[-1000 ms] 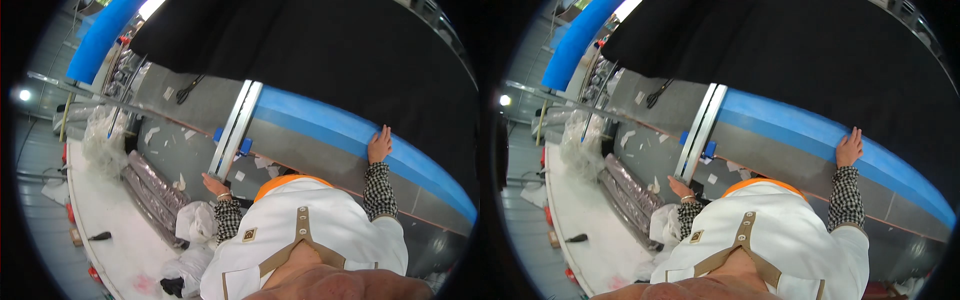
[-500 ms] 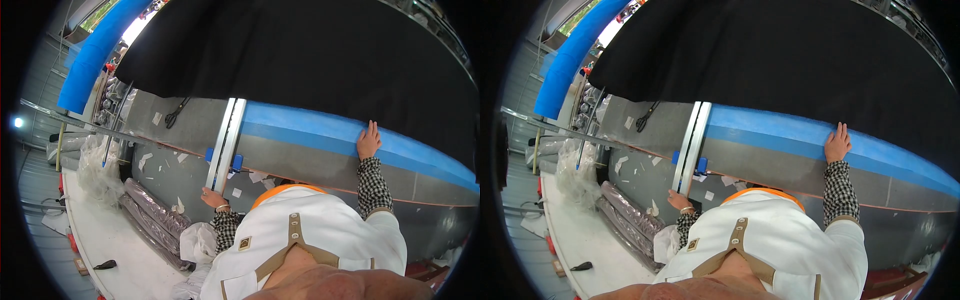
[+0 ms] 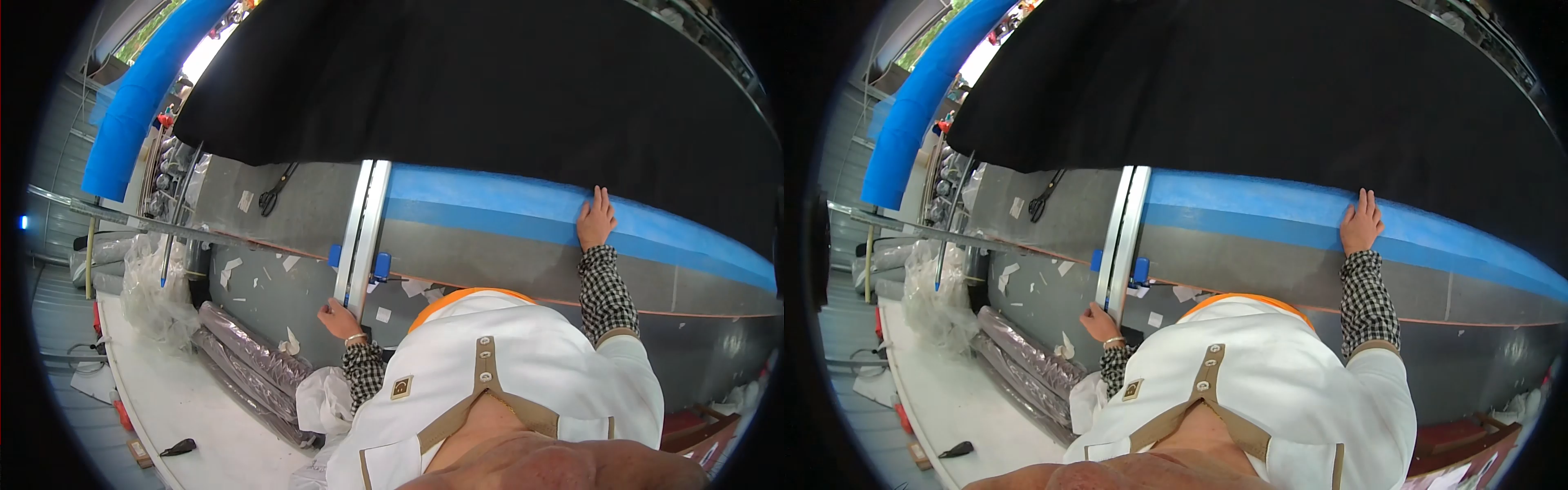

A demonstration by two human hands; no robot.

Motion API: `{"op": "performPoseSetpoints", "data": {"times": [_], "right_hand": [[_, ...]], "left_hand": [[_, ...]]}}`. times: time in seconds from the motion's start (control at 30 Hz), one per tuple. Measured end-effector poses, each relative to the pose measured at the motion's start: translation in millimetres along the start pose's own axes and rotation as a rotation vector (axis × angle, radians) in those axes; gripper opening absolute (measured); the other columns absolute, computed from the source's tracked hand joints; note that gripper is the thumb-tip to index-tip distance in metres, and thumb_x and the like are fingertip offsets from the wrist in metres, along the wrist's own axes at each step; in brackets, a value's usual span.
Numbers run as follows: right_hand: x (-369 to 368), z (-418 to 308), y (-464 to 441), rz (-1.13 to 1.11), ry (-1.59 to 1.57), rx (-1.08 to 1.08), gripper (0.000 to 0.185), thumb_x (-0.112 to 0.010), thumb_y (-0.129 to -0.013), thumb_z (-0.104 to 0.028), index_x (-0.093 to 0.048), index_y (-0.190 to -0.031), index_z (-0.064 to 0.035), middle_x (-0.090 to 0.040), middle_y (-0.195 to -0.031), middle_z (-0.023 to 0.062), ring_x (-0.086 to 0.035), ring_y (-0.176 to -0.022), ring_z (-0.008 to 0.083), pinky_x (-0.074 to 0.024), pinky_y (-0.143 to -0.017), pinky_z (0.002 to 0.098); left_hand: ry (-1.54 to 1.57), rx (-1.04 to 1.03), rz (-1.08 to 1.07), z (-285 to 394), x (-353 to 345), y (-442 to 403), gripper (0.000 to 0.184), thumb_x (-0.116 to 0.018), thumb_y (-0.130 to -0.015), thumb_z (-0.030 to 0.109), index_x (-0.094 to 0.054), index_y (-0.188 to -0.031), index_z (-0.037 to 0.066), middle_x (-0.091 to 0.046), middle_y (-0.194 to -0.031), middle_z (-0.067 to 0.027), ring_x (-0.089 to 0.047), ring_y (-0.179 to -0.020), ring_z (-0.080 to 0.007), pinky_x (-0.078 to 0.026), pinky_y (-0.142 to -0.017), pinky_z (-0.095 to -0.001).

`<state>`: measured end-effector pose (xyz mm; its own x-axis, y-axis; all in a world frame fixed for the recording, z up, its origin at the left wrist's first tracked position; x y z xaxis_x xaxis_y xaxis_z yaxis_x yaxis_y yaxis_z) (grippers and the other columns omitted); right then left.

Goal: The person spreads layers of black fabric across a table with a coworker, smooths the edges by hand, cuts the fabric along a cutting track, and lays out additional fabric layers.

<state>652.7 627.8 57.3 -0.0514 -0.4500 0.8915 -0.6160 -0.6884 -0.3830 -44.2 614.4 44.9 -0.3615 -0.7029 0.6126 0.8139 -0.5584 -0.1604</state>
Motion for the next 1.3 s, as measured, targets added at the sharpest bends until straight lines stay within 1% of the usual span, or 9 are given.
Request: {"op": "performPoseSetpoints", "data": {"times": [0.1,0.2,0.4,0.7,1.3], "right_hand": [[2.5,-0.1,0.8,-0.001,0.003,-0.002,0.054,-0.055,-0.095,-0.027,-0.044,-0.146,-0.0151,-0.043,-0.152,0.0074,-0.044,-0.131,0.0312,-0.0319,-0.105,0.05],[2.8,-1.2,1.1,-0.011,0.01,-0.003,0.054,-0.055,-0.095,-0.027,-0.044,-0.147,-0.0152,-0.042,-0.152,0.0073,-0.044,-0.131,0.0313,-0.032,-0.105,0.0499],[1.9,-2.7,1.6,-0.018,0.021,-0.01,0.054,-0.054,-0.095,-0.026,-0.044,-0.147,-0.0153,-0.042,-0.153,0.0069,-0.043,-0.131,0.0311,-0.0314,-0.105,0.05],[2.9,-1.3,1.5,-0.029,0.003,-0.014,0.054,-0.054,-0.095,-0.027,-0.043,-0.147,-0.0156,-0.041,-0.153,0.0069,-0.042,-0.132,0.0309,-0.0303,-0.105,0.0502],[-4.0,1.4,4.0,-0.019,0.038,0.004,0.055,-0.054,-0.095,-0.028,-0.042,-0.147,-0.0167,-0.041,-0.153,0.0057,-0.044,-0.13,0.0306,-0.0323,-0.104,0.0502]], "left_hand": [[0.004,-0.006,-0.002,0.4,1.1,2.5,0.045,-0.059,-0.092,0.037,-0.062,-0.103,-0.007,-0.066,-0.096,-0.0239,-0.063,-0.088,-0.0379,-0.047,-0.082,-0.0458],[-0.097,0.002,-0.059,-1.7,0.7,-1.1,0.048,-0.057,-0.094,0.037,-0.063,-0.105,-0.008,-0.066,-0.105,-0.0264,-0.062,-0.096,-0.0406,-0.046,-0.088,-0.0456],[-0.098,-0.011,-0.066,1.6,2.3,0.3,0.049,-0.055,-0.095,0.038,-0.064,-0.102,-0.01,-0.067,-0.1,-0.0273,-0.062,-0.093,-0.043,-0.046,-0.086,-0.0471],[-0.087,-0.041,-0.053,5.0,4.3,2.6,0.047,-0.056,-0.094,0.038,-0.064,-0.093,-0.008,-0.066,-0.093,-0.0268,-0.061,-0.085,-0.0432,-0.045,-0.08,-0.0494],[-0.024,-0.051,-0.023,-2.8,3.8,0.8,0.044,-0.059,-0.093,0.036,-0.065,-0.092,-0.008,-0.067,-0.091,-0.0258,-0.063,-0.083,-0.0412,-0.047,-0.079,-0.0478]]}}
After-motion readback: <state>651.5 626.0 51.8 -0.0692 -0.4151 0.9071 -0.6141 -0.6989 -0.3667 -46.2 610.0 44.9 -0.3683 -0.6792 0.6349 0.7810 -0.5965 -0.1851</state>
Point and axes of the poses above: each hand's wrist, its own y-axis away from the middle knuckle, its own x-axis out of the back of the hand, z = x × y, the point moved 5 cm from there along -y, towards the middle knuckle
